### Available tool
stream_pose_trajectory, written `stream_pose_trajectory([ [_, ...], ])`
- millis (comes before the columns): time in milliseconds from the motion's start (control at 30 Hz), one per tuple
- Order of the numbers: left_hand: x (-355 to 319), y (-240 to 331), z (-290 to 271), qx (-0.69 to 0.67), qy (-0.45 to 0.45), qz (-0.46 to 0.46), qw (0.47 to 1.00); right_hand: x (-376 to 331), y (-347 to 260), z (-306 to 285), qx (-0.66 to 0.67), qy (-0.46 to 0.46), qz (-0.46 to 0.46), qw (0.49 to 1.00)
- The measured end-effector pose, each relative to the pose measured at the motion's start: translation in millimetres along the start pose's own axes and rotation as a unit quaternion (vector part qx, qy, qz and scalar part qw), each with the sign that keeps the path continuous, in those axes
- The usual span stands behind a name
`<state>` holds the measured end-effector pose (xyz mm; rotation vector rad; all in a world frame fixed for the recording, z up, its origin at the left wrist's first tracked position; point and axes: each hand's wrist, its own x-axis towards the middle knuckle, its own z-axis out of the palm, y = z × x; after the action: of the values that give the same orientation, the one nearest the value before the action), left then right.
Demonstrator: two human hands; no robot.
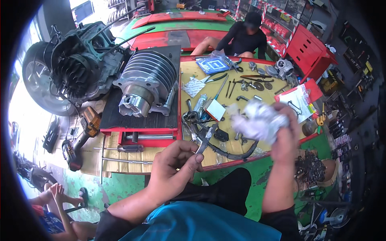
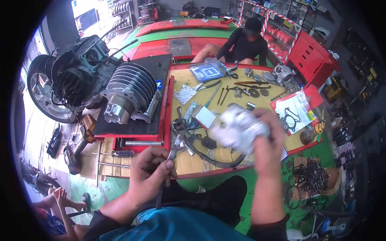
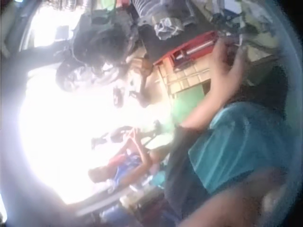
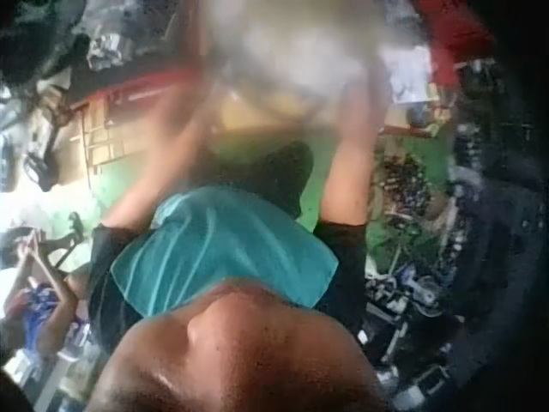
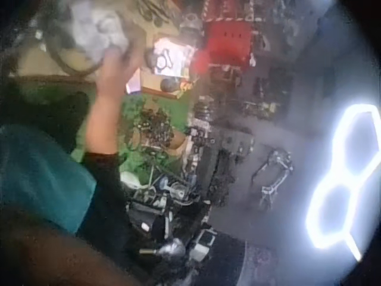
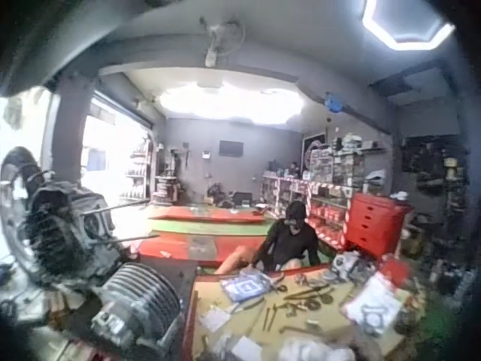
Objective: The person handles a metallic cylinder head, inserting a small metal ring into a groove and rotating the part to check alignment. They then fit the cylinder head onto a larger engine block, use a wrench to tighten bolts, and wipe the assembly with a cloth.
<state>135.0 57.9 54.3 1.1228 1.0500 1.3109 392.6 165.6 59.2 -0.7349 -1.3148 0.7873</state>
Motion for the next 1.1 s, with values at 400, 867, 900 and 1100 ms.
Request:
stream_pose_trajectory([
  [400, -7, -38, 3, 0.038, 0.074, 0.138, 0.987, -95, -4, 120, 0.219, -0.081, 0.261, 0.937],
  [867, -27, -9, -12, 0.11, 0.037, 0.078, 0.99, -76, -10, 113, 0.22, -0.128, 0.254, 0.933],
  [900, -29, -8, -12, 0.096, 0.039, 0.073, 0.992, -73, -8, 111, 0.198, -0.14, 0.237, 0.941],
  [1100, -31, -4, -11, 0.123, 0.027, 0.052, 0.991, -55, -1, 104, 0.222, -0.071, 0.222, 0.947],
])
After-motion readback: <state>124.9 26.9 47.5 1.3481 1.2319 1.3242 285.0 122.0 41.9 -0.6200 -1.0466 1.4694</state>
